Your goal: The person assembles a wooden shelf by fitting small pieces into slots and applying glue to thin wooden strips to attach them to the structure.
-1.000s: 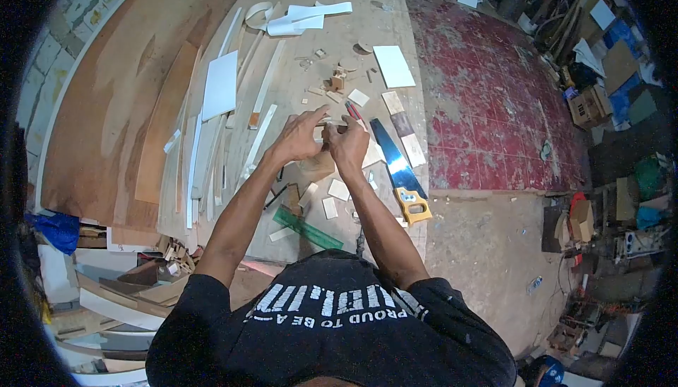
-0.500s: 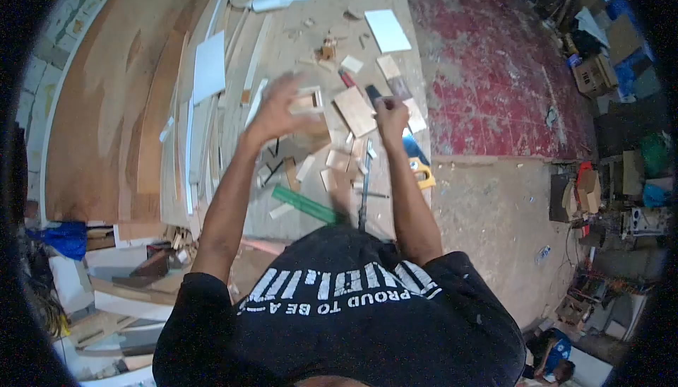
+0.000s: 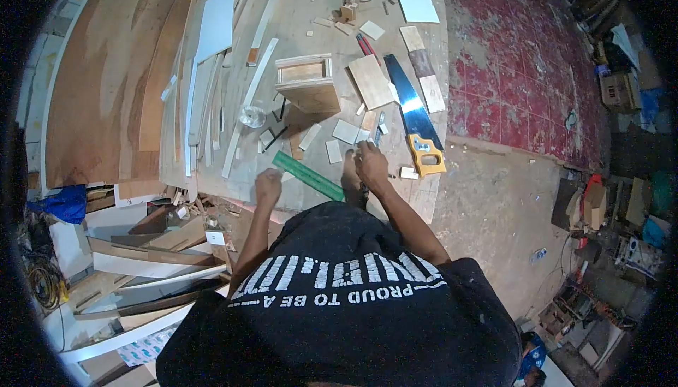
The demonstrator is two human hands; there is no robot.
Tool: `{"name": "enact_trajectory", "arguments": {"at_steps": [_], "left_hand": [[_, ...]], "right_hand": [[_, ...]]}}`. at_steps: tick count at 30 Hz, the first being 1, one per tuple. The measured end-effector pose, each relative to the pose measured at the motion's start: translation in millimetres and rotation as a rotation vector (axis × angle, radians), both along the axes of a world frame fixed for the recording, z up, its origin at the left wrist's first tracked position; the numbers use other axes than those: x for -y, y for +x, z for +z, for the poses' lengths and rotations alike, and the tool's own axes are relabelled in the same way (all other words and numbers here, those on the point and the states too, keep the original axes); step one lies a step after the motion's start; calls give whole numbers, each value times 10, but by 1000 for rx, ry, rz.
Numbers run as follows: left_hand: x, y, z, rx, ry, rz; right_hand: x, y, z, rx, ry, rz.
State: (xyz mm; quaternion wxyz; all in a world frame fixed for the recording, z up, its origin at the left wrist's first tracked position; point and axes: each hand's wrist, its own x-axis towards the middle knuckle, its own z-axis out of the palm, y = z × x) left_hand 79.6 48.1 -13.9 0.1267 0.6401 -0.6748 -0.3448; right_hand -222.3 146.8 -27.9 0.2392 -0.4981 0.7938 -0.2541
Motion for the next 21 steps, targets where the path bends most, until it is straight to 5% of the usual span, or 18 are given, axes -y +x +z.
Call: {"name": "enact_trajectory", "arguments": {"at_steps": [2,4,10,12,14,16,17,21], "left_hand": [[-128,-52,25,-156,37,8],[-128,-159,265,-126,49,-41],[187,-520,1125,-280,-120,-107],[312,-727,1542,-278,-182,-130],[497,-956,1869,-235,-610,-354],[682,-1175,2098,-265,-664,-440],[786,-1281,2148,-293,-712,-528],[1151,-1595,2146,-340,-711,-774]], "right_hand": [[203,44,-36,-13,54,75],[415,79,-154,-185,-177,144],[710,66,-200,-331,-30,330],[673,58,-39,-158,-113,137],[734,-107,67,-32,-201,38],[739,-250,309,938,-332,-375],[760,-325,811,1015,-336,-427],[1052,-467,1369,1032,-460,-361]]}}
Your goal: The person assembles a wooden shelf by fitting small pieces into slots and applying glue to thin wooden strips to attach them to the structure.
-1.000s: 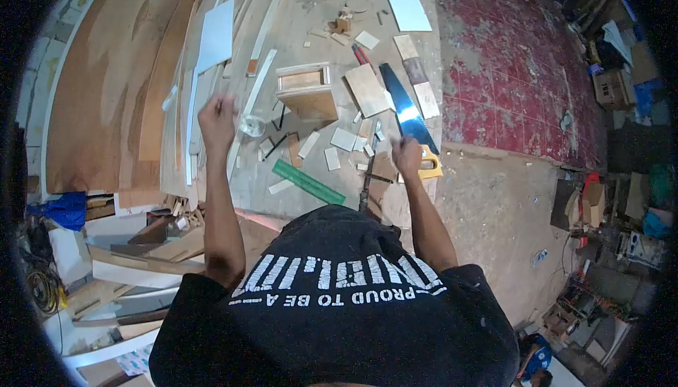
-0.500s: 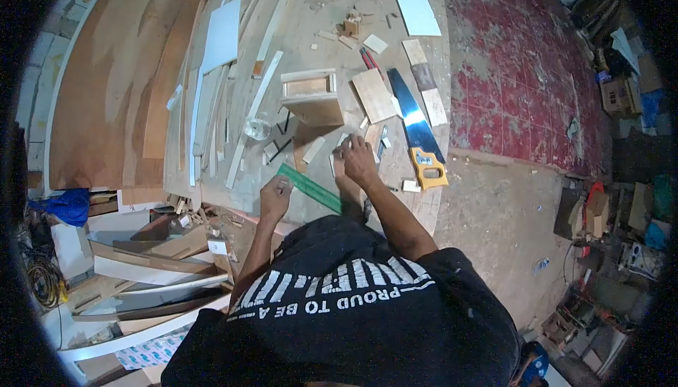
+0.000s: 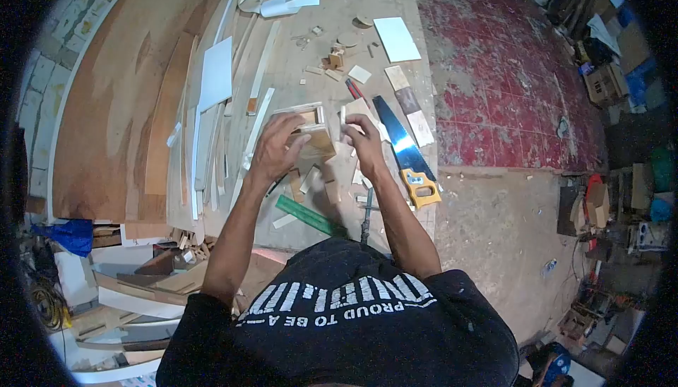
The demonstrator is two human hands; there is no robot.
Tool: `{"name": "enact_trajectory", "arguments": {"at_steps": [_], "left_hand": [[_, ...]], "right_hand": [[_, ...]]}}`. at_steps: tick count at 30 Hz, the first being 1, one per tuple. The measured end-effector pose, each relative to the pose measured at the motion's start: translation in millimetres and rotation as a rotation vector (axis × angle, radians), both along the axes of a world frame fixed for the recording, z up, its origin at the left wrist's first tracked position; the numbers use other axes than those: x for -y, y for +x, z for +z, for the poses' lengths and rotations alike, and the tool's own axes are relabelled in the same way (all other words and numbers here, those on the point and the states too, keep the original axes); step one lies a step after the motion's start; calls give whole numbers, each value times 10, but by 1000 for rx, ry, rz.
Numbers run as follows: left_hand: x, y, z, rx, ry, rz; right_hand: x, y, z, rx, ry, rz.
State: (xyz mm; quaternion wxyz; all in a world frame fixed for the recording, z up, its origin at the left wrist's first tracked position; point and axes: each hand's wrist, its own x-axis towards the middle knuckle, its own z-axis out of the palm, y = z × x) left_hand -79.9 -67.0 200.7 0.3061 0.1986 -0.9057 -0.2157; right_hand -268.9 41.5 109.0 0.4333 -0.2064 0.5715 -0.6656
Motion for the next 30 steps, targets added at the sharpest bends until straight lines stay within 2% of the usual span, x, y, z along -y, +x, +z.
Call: {"name": "enact_trajectory", "arguments": {"at_steps": [3,9,11,13,20,22,30], "left_hand": [[139,-75,-83,79,101,-117],[164,-82,-179,48,93,-121],[165,-81,-203,33,85,-111],[160,-86,-158,84,125,-103],[217,-100,-179,92,119,-110],[214,-106,-135,197,151,-122],[194,-115,-77,284,170,-124]], "right_hand": [[213,44,132,-13,-43,-11],[262,205,236,-227,-41,42],[254,208,210,-211,-23,65],[291,219,110,-90,-135,11],[299,244,74,-130,-104,1],[293,242,84,-136,-97,5],[261,275,201,-202,-47,-1]]}}
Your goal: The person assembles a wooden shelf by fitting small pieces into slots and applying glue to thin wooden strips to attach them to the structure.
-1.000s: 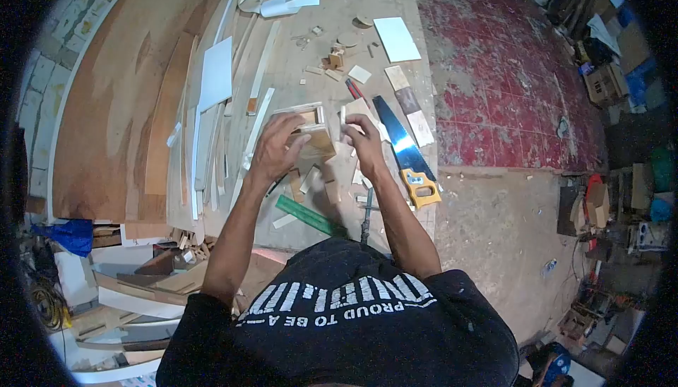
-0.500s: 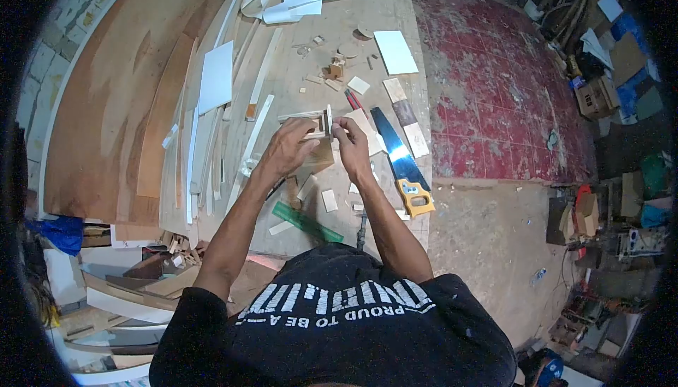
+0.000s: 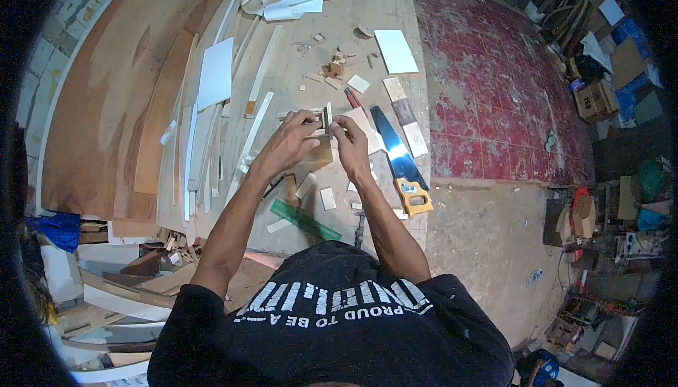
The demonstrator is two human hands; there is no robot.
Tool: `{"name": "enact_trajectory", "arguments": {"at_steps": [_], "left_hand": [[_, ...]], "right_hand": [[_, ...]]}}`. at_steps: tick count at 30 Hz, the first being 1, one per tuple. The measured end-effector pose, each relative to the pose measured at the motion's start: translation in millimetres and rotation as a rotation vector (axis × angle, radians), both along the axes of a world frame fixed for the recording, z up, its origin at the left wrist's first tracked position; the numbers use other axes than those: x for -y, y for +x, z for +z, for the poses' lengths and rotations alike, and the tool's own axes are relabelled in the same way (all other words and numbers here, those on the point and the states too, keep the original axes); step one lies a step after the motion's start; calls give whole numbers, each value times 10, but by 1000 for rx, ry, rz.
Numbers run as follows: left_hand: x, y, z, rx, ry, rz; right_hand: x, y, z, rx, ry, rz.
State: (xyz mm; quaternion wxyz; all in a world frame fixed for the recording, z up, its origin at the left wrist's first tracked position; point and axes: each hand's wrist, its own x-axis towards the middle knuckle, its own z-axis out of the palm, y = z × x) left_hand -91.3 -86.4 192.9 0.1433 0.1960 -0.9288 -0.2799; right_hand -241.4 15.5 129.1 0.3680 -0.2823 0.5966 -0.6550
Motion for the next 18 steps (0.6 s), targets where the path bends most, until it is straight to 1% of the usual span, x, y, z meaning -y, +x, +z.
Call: {"name": "enact_trajectory", "arguments": {"at_steps": [5,8,11,13,18], "left_hand": [[-6,10,12,27,17,-1],[-6,17,0,31,-13,-9],[-16,19,16,27,-22,-17],[-26,31,37,14,-22,-30],[-11,43,11,-11,-47,-47]], "right_hand": [[-13,8,-6,-45,2,-7],[-41,19,78,-57,45,40],[-44,43,98,-53,39,32],[-16,60,61,-47,-26,-26],[-24,49,85,-54,10,-21]]}}
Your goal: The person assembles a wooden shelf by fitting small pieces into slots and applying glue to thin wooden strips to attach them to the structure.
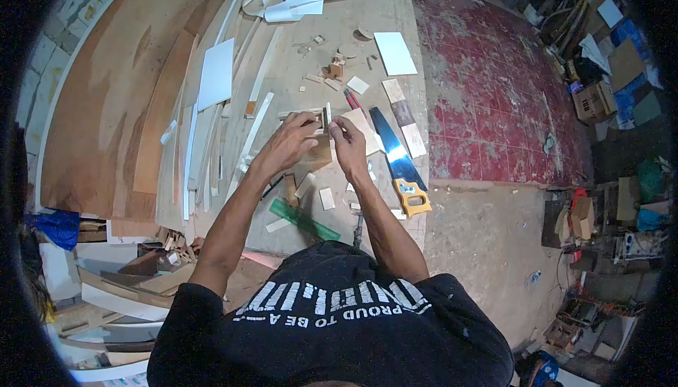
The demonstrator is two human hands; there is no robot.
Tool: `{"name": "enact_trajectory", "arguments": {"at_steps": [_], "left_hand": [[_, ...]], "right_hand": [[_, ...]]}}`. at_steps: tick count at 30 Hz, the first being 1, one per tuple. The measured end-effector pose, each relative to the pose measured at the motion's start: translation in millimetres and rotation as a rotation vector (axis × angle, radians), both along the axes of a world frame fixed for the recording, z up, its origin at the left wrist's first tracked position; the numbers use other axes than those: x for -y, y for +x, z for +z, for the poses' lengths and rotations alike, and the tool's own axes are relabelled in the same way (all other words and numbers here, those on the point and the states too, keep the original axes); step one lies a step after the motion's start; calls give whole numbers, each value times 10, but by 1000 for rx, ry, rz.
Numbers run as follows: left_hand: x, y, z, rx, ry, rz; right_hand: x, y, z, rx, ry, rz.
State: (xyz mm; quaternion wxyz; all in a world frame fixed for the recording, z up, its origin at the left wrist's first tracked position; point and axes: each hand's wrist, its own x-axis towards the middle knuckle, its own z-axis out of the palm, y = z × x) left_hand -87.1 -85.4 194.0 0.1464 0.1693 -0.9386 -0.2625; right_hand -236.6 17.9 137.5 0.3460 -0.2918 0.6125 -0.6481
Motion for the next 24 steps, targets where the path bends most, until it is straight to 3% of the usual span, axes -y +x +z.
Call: {"name": "enact_trajectory", "arguments": {"at_steps": [8,24], "left_hand": [[29,1,-64,-98,135,18],[108,2,-137,-100,62,-33]], "right_hand": [[-4,-11,-95,22,26,10],[-38,49,-72,38,-13,-13]]}}
